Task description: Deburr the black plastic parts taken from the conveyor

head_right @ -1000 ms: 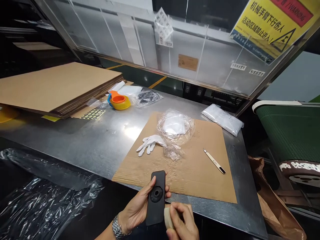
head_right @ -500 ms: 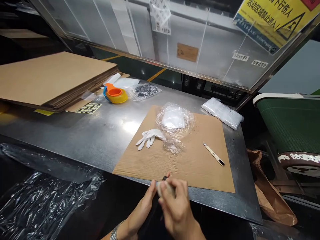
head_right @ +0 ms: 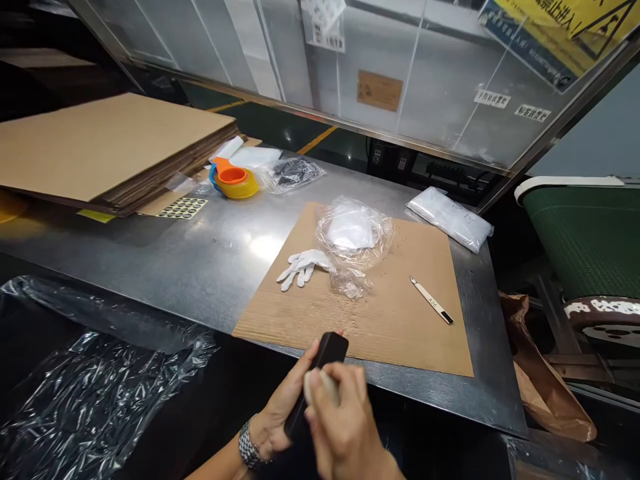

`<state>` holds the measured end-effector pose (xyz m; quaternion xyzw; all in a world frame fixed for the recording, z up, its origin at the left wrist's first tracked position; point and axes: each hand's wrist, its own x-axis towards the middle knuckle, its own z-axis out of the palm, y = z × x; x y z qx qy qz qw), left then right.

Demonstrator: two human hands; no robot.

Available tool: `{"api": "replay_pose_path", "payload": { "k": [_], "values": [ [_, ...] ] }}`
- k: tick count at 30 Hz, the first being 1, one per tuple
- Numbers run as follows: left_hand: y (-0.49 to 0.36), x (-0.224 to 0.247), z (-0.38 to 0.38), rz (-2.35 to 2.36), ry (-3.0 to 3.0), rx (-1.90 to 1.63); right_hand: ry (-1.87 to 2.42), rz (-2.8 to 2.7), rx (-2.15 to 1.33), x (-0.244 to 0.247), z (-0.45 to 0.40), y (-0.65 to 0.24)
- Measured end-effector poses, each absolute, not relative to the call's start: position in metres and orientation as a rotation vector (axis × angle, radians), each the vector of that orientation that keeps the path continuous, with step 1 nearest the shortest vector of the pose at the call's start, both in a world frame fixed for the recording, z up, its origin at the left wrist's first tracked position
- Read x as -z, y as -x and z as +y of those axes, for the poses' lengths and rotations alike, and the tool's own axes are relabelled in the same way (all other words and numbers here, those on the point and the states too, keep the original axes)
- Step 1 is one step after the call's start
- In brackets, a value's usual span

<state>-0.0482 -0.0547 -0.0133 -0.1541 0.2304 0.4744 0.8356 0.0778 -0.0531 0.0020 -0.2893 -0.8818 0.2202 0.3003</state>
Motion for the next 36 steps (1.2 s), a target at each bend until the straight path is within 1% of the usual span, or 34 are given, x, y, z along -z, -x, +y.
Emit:
{"api": "replay_pose_path", "payload": {
  "k": [3, 6, 9, 12, 16, 21, 24, 27, 29, 33, 35, 36],
  "values": [
    [0.054, 0.015, -0.05, 0.416, 0.374, -0.972, 0.561, -2.316, -0.599, 0.008, -0.06, -0.082],
    [0.058, 0.014, -0.046, 0.336, 0.459, -0.979, 0.56, -2.341, -0.56, 0.018, -0.057, -0.097],
    [0.059, 0.013, -0.043, 0.324, 0.547, -1.08, 0.693, -2.352, -0.507, 0.028, -0.043, -0.118],
    [0.059, 0.011, -0.04, 0.351, 0.607, -1.158, 0.935, -2.294, -0.399, 0.042, -0.018, -0.136],
    [0.058, 0.01, -0.036, 0.371, 0.611, -1.137, 1.261, -2.265, -0.206, 0.067, 0.022, -0.155],
    [0.057, 0.011, -0.033, 0.381, 0.547, -1.12, 1.398, -2.254, -0.148, 0.093, 0.052, -0.167],
    [0.055, 0.013, -0.032, 0.334, 0.464, -1.113, 1.454, -2.226, -0.139, 0.093, 0.051, -0.165],
    [0.051, 0.016, -0.032, 0.361, 0.36, -1.119, 1.487, -2.186, -0.121, 0.078, 0.035, -0.158],
    [0.046, 0.019, -0.034, 0.542, 0.234, -1.173, 1.489, -2.161, -0.217, 0.066, 0.016, -0.151],
    [0.032, 0.031, -0.037, 1.009, -0.074, -1.3, 1.4, -2.032, -0.817, 0.06, -0.024, -0.126],
    [0.023, 0.039, -0.031, 1.008, -0.152, -1.252, 1.454, -1.938, -1.008, 0.066, -0.032, -0.113],
    [0.017, 0.042, -0.026, 1.009, -0.199, -1.233, 1.491, -1.892, -1.028, 0.068, -0.032, -0.109]
  ]
}}
